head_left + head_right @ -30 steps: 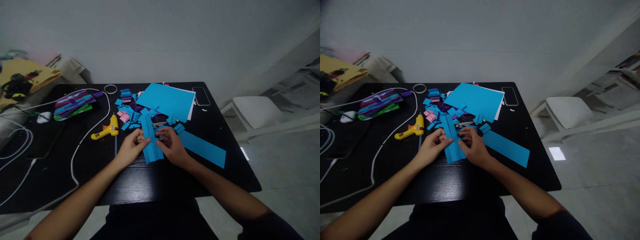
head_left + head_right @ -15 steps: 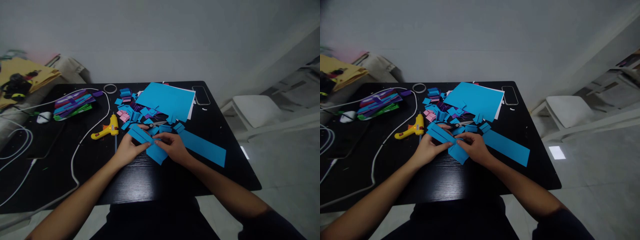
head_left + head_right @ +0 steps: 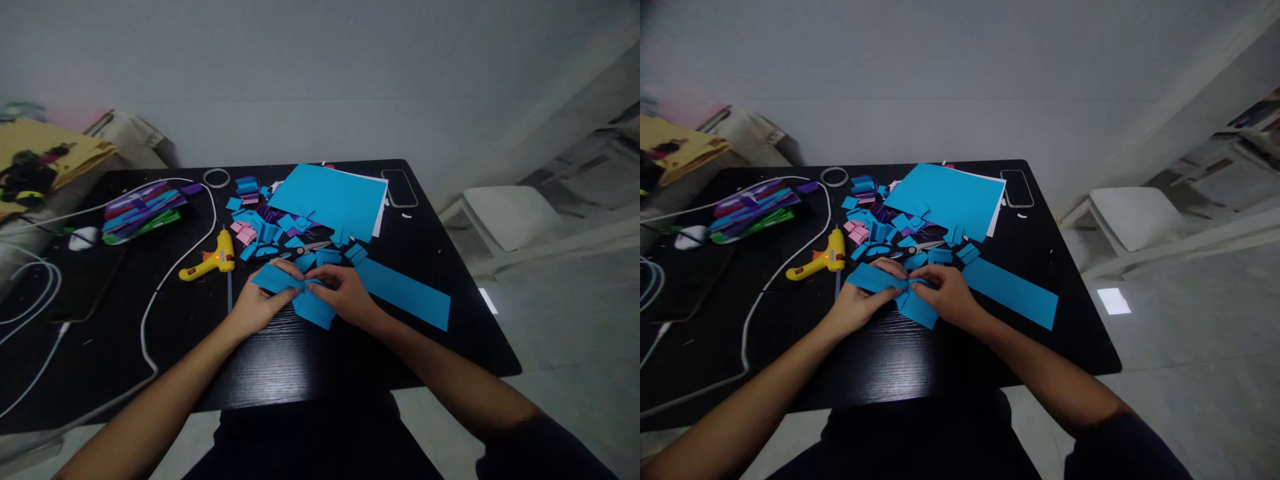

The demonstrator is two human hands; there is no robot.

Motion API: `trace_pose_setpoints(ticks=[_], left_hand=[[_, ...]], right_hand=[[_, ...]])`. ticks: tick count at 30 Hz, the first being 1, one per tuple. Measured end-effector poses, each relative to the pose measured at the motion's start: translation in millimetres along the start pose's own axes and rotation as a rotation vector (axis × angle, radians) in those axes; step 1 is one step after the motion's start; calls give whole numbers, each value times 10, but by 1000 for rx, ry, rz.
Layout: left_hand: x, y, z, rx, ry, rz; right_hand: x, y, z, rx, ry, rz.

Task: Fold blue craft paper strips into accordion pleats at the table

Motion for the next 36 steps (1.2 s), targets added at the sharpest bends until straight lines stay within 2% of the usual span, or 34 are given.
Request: trace_pose_setpoints(ticks=[6,12,20,31,36], left_hand=[[2,-8,21,26,102,62],[51,-23,27,3,166,61],[63,-24,26,-6,183,50],[5,-38,34,41,246,140],[17,-39,28,30,267,129]], right_hand=[[-8,9,-1,-9,60,37],[2,5,-5,9,71,61],[15,-6,-3,41,130,126],[8,-2,2,11,155,190],[-10,-8,2,-1,156,205]])
Point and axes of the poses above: each hand's wrist, its own y-axis towards the middle knuckle, its own z-axis out of the palm, x = y × z, the point moved 3 cm from there along y, towards the middle knuckle, and after that the axes turned 7 degrees about -y, right-handed, at the moved point
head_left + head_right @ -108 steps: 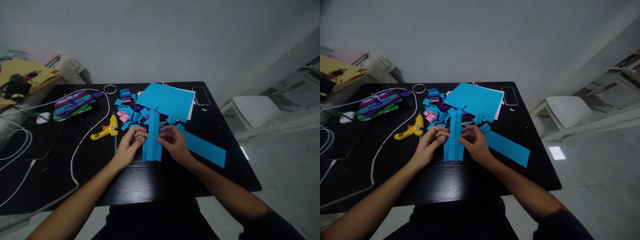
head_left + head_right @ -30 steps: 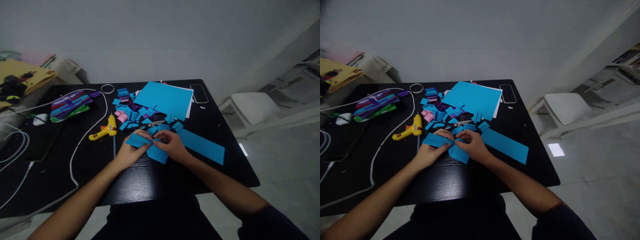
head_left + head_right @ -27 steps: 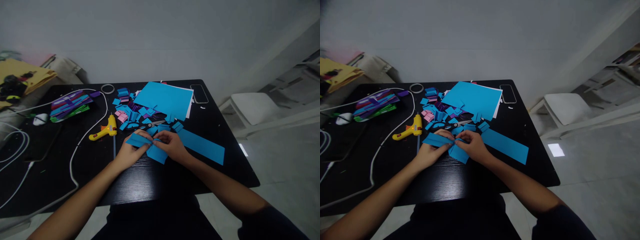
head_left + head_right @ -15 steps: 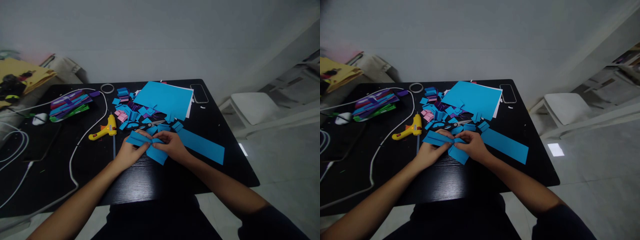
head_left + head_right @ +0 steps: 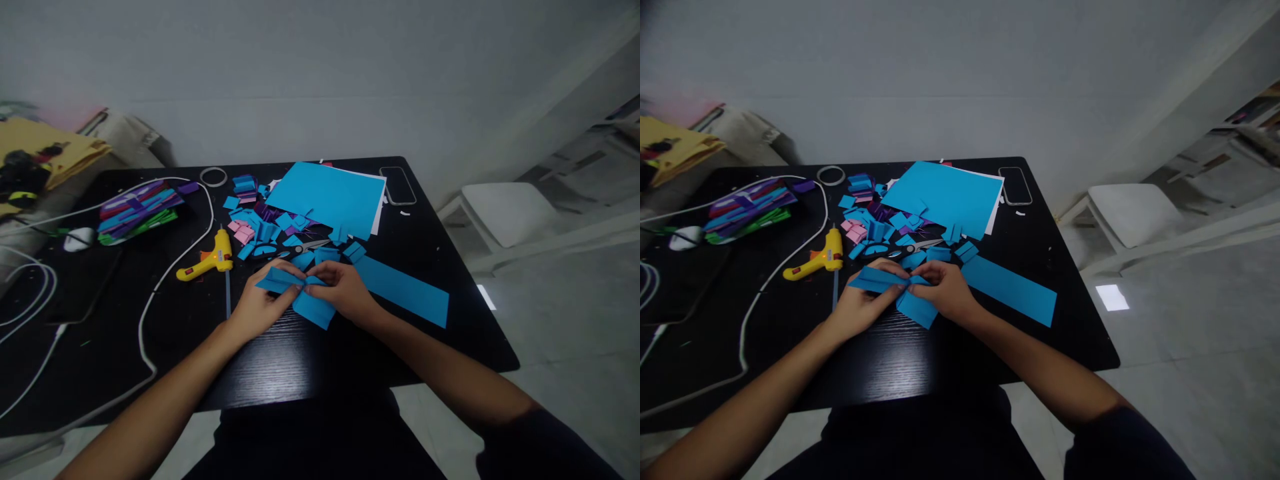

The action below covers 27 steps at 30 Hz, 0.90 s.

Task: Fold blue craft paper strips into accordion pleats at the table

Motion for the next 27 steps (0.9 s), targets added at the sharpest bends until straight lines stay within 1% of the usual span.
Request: trace_pose_setpoints(ticks=[6,12,18,22,27], left_hand=[[-14,4,10,9,47,15],[-43,6,25,26,87,-8],[-45,2,22,8,103,-19],[-5,-16,21,-1,74,-55],[11,-16,8,-37,-39,-68]], right_hand=[[-26,13,5,11,-2,-15],[-40,14,9,13,48,22],[-7,-8,2,42,36,11],[30,-23,4,73,23,-33],[20,-11,3,52,22,-42]])
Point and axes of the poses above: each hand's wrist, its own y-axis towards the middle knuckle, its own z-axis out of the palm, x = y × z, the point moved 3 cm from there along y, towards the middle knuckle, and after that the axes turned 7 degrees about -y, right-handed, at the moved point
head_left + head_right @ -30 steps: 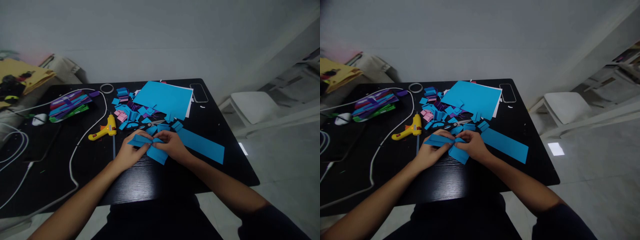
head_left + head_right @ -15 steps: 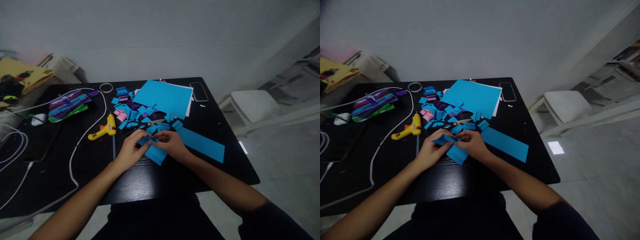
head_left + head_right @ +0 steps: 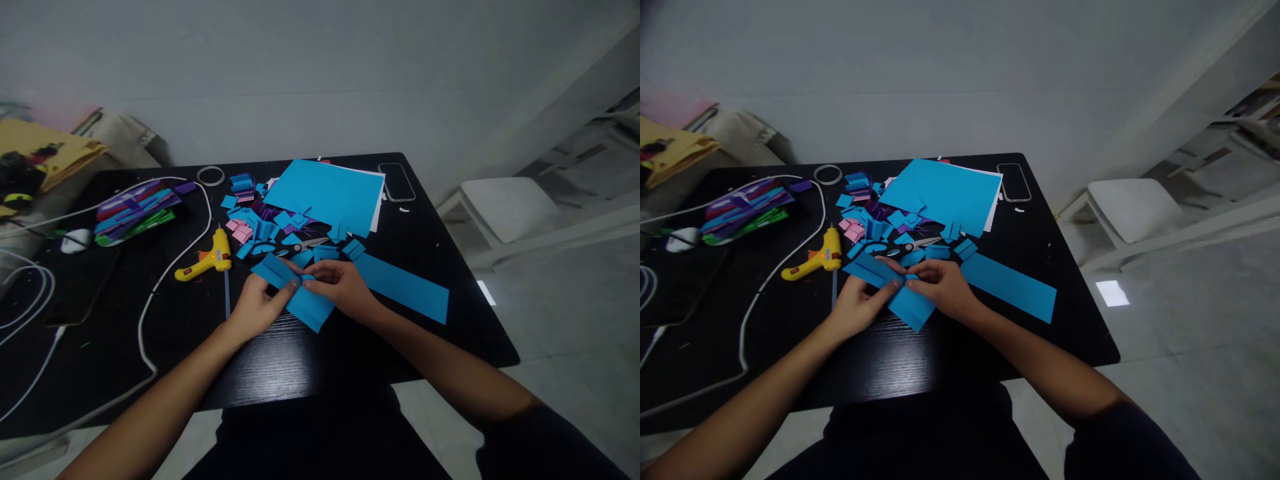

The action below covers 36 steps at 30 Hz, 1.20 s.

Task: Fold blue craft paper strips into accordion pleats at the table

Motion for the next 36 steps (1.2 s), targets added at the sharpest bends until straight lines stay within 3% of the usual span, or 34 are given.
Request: trace_pose_setpoints(ticks=[4,14,22,36], left_hand=[[-56,33,-23,9,-84,33],[-72,44,-21,40,-23,26],[-54,32,7,63,-4,59],[-9,11,-24,43,44,24]], right_hand=[[5,10,2,-5,5,3],[31,6,12,41,-118,1],[18,24,13,-14,-224,-71],[-2,3,-1,-10,-127,-54]])
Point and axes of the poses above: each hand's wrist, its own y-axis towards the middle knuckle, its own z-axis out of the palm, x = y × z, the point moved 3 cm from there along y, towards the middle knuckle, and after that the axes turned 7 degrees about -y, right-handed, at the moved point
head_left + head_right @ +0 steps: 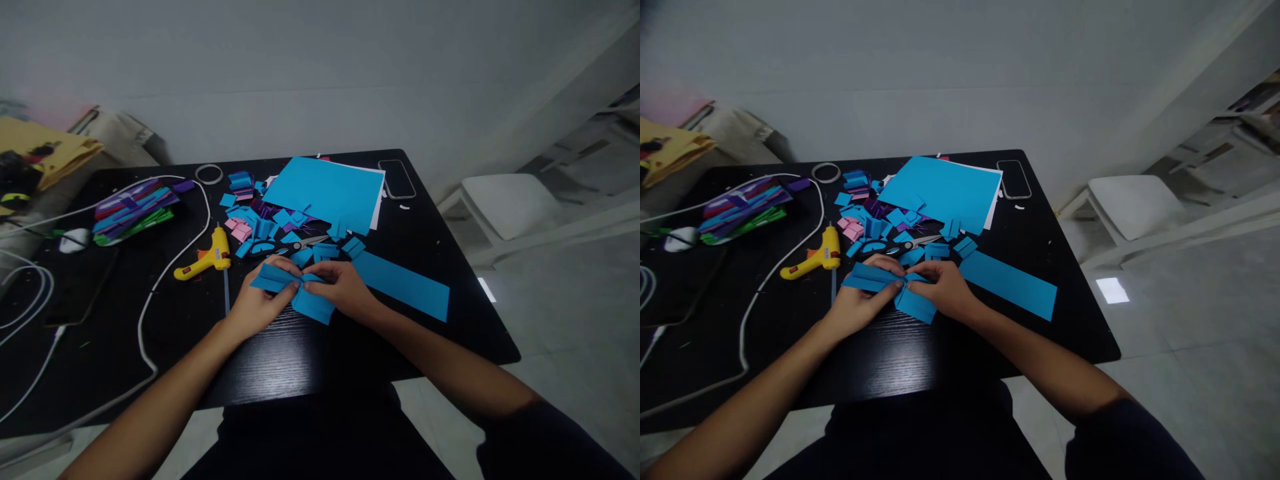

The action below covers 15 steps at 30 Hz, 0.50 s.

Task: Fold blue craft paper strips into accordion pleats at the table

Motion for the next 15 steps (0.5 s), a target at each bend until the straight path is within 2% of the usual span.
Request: trace_pose_setpoints(ticks=[8,15], left_hand=[[-26,4,3,-3,-21,24],[-136,43,-44,56,-2,65]], right_hand=[[21,-15,4,-3,12,16],[47,-13,3,2,-34,14]])
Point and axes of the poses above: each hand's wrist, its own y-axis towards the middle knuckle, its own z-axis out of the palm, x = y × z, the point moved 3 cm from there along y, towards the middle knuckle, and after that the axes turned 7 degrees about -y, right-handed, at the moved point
